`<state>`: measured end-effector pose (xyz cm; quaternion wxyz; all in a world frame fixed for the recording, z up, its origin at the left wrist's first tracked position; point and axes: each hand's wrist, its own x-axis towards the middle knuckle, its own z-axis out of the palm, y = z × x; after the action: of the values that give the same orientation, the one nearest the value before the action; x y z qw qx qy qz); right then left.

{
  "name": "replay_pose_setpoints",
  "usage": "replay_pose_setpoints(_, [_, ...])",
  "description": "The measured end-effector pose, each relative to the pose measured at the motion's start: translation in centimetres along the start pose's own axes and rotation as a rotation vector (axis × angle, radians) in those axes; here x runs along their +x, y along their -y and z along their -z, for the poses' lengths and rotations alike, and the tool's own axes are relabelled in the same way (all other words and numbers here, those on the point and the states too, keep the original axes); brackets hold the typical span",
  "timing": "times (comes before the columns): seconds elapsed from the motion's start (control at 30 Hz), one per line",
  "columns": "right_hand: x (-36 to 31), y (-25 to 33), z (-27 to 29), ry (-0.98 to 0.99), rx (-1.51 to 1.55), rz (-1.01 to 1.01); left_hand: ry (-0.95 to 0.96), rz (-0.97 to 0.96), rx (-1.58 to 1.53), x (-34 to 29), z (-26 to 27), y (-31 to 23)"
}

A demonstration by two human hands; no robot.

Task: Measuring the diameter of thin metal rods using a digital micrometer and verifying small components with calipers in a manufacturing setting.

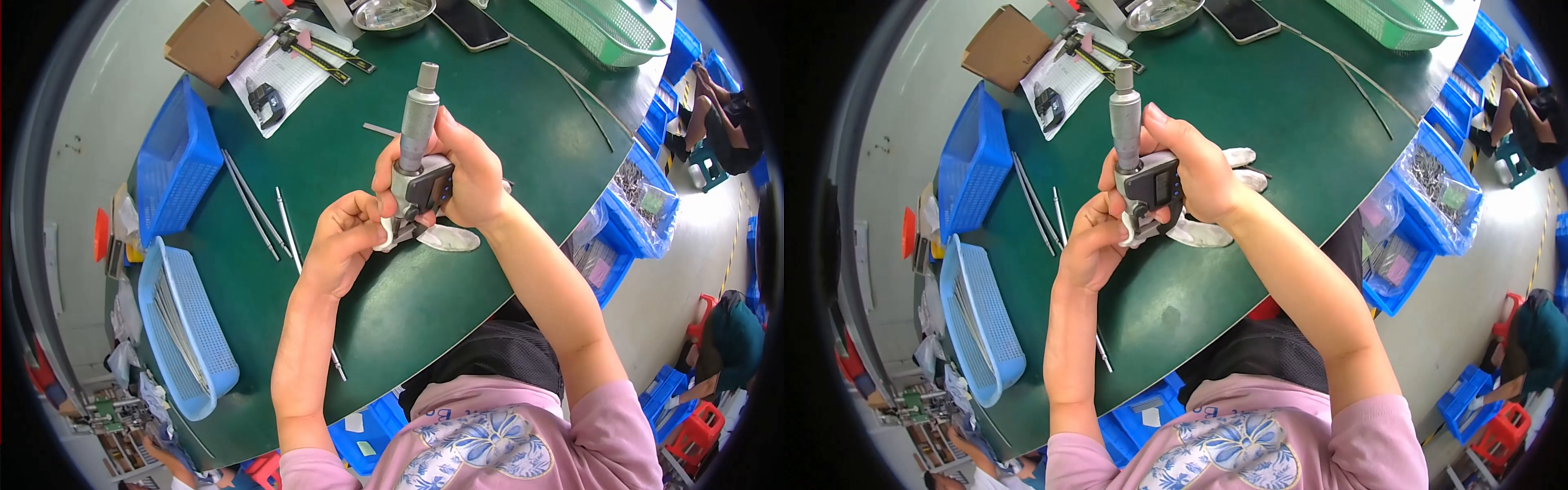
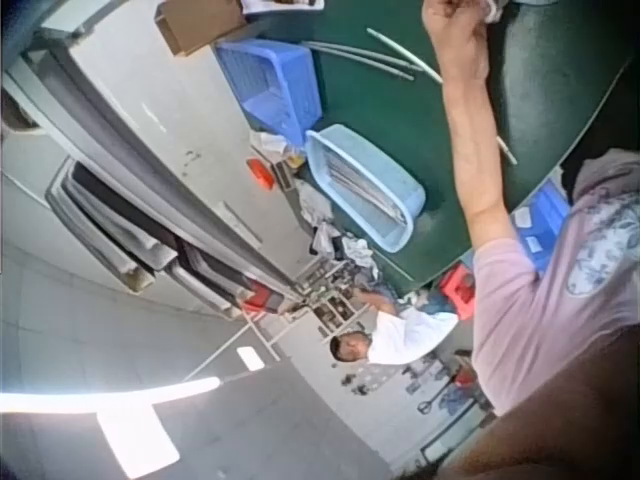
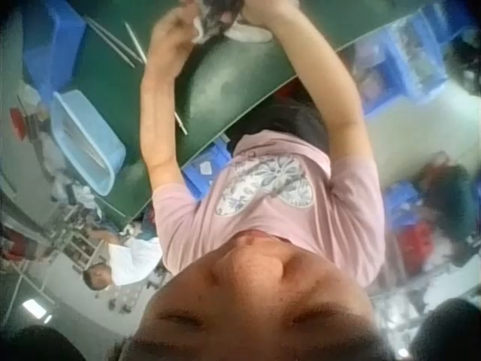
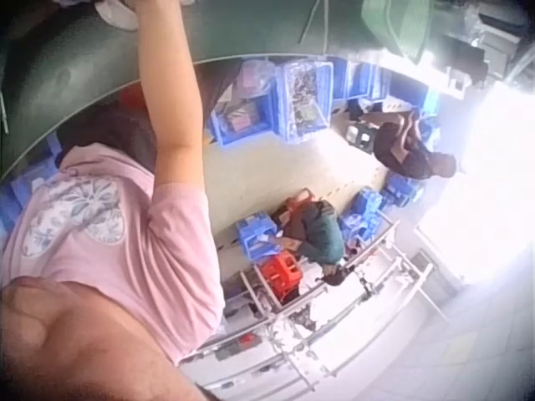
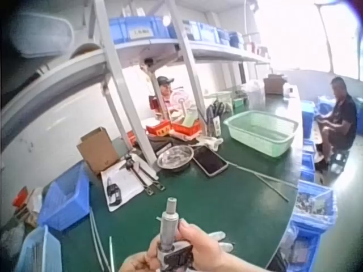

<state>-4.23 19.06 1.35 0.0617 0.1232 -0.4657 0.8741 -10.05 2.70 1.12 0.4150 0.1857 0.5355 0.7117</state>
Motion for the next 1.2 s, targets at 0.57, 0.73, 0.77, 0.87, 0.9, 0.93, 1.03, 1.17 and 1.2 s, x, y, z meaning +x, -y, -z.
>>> replay_pose_setpoints(0.57, [0.8, -0.7, -1.4, -0.197, 0.231, 0.009, 0.12, -0.198, -0.164, 1.1, -0.2, 2.0])
replay_pose_setpoints(0.73, [-0.2, 0.3, 2.1, -0.467, -0.33, 0.326, 0.044, -0.233, -0.186, 0.9, 1.0, 2.6])
replay_pose_setpoints(0.77, [-0.9, 0.8, 3.0, -0.47, -0.419, 0.344, 0.013, -0.2, -0.175, 0.9, 1.0, 2.6])
replay_pose_setpoints(0.87, [-1.8, 1.3, 3.7, -0.496, -0.557, 0.368, -0.007, -0.155, -0.195, 1.0, 0.9, 2.5])
replay_pose_setpoints(0.9, [-2.2, 1.6, 4.0, -0.504, -0.648, 0.327, -0.014, -0.152, -0.205, 1.0, 0.8, 2.5])
replay_pose_setpoints(0.93, [-2.5, 1.8, 4.5, -0.511, -0.737, 0.289, -0.021, -0.142, -0.207, 1.0, 0.7, 2.4])
replay_pose_setpoints(1.03, [-3.4, 1.6, 6.4, -0.512, -0.743, 0.234, -0.02, -0.112, -0.178, 1.2, 0.8, 2.5])
replay_pose_setpoints(1.17, [-2.7, 1.7, 3.8, -0.505, -0.648, 0.284, -0.018, -0.101, -0.157, 1.3, 1.1, 2.7])
replay_pose_setpoints(1.2, [-2.8, 1.5, 3.7, -0.497, -0.642, 0.304, -0.004, -0.103, -0.172, 1.3, 1.1, 2.7])
